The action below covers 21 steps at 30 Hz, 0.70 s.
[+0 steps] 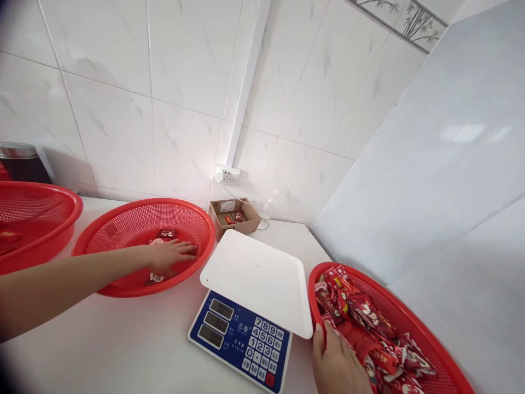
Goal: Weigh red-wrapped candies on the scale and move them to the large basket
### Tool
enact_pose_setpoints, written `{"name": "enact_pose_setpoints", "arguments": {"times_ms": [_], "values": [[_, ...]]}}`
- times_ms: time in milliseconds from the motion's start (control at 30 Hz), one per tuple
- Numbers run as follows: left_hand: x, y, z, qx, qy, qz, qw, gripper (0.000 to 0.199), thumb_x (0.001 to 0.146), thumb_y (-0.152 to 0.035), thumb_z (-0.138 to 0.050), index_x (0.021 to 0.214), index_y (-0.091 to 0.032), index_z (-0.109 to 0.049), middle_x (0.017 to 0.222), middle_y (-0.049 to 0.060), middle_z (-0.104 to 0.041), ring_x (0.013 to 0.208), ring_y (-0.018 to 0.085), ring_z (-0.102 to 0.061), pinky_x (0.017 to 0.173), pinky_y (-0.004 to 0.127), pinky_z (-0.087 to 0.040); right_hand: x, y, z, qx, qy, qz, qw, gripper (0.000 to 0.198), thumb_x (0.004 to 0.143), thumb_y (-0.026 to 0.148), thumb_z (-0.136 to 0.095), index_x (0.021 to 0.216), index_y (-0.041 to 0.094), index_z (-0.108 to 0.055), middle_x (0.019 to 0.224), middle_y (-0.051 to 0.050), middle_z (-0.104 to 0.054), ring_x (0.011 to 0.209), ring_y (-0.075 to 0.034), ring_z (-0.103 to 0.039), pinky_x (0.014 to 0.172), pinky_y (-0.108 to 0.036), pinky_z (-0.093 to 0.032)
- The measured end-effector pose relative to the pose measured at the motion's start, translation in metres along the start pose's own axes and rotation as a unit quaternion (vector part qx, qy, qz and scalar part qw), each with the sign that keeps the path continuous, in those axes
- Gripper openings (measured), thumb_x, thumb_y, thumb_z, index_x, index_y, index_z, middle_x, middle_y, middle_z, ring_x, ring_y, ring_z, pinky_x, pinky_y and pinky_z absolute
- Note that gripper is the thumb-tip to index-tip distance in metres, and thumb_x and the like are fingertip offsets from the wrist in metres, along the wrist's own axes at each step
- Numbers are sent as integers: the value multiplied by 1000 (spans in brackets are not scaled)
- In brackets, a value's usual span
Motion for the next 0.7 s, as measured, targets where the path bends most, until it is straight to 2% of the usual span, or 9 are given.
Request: {"name": "enact_pose_setpoints", "arguments": {"times_ms": [67, 167, 267, 367, 467, 567, 600, 667, 700], "values": [[0, -4, -3, -5, 21, -12, 1000, 59, 73, -33, -78, 128, -33, -57, 148, 5, -47, 137, 31, -37, 113, 54, -26, -1, 1, 1, -1, -9, 9, 1000, 56, 92, 42, -30, 112, 9, -71, 101, -20, -73, 87, -31, -69, 76, -42, -54], [-4, 13, 10, -1, 9, 26, 1000, 47, 82, -35, -70, 126, -23, -58, 143, 10, -50, 134, 33, -41, 110, 61, -27, -1, 2, 3, -4, -21, 14, 1000, 55, 93, 43, -31, 111, 12, -72, 102, -18, -73, 89, -29, -69, 79, -40, -53], [-11, 35, 44, -9, -52, 84, 995, 40, 88, -34, -63, 125, -19, -57, 140, 11, -50, 129, 31, -46, 106, 60, -34, -1, 1, 3, -3, -18, 8, 1000, 55, 93, 43, -31, 112, 12, -71, 102, -18, -73, 88, -29, -69, 79, -40, -53], [-23, 29, 88, -48, -132, 116, 983, 41, 91, -35, -58, 127, -17, -55, 141, 13, -49, 130, 32, -45, 106, 59, -35, -1, 1, 2, 1, 0, -3, 1000, 57, 92, 44, -30, 115, 10, -70, 102, -19, -73, 87, -31, -69, 76, -43, -54], [-45, -12, 124, -111, -221, 101, 964, 43, 100, -39, -34, 136, -19, -47, 144, 11, -49, 131, 28, -45, 106, 47, -38, 0, 2, 3, 6, 13, -13, 1000, 59, 93, 44, -28, 116, 8, -69, 103, -21, -72, 88, -33, -69, 75, -44, -53], [-67, -77, 130, -168, -265, 52, 948, 41, 101, -42, -29, 129, -25, -52, 127, 5, -64, 114, 19, -59, 92, 31, -49, 0, 1, 2, 6, 15, -26, 1000, 58, 92, 43, -29, 116, 9, -69, 104, -21, -72, 87, -33, -69, 73, -44, -53], [-72, -103, 125, -194, -261, 11, 946, 35, 100, -42, -34, 119, -25, -58, 114, 2, -69, 103, 15, -63, 84, 26, -51, 0, 0, 1, 4, 17, -32, 999, 58, 92, 44, -30, 116, 10, -69, 104, -21, -72, 87, -33, -69, 73, -44, -53], [-80, -163, 113, -286, -242, -172, 911, 26, 97, -38, -46, 94, -21, -65, 89, 2, -72, 82, 13, -66, 72, 23, -51, 0, -4, -3, -1, 29, -41, 999, 56, 91, 46, -32, 115, 12, -70, 105, -20, -72, 87, -32, -69, 72, -42, -53], [-83, -188, 107, -289, -237, -238, 896, 25, 96, -36, -48, 86, -20, -65, 81, 2, -71, 75, 13, -65, 68, 23, -50, 0, -5, -6, -3, 36, -42, 998, 56, 91, 47, -32, 114, 14, -70, 104, -19, -72, 86, -31, -69, 72, -41, -53]]}}
Point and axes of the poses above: each hand's wrist, its own x-axis towards the middle knuckle, its own z-axis out of the back of the hand, y = z × x, the point moved 8 cm from there along x, towards the middle knuckle
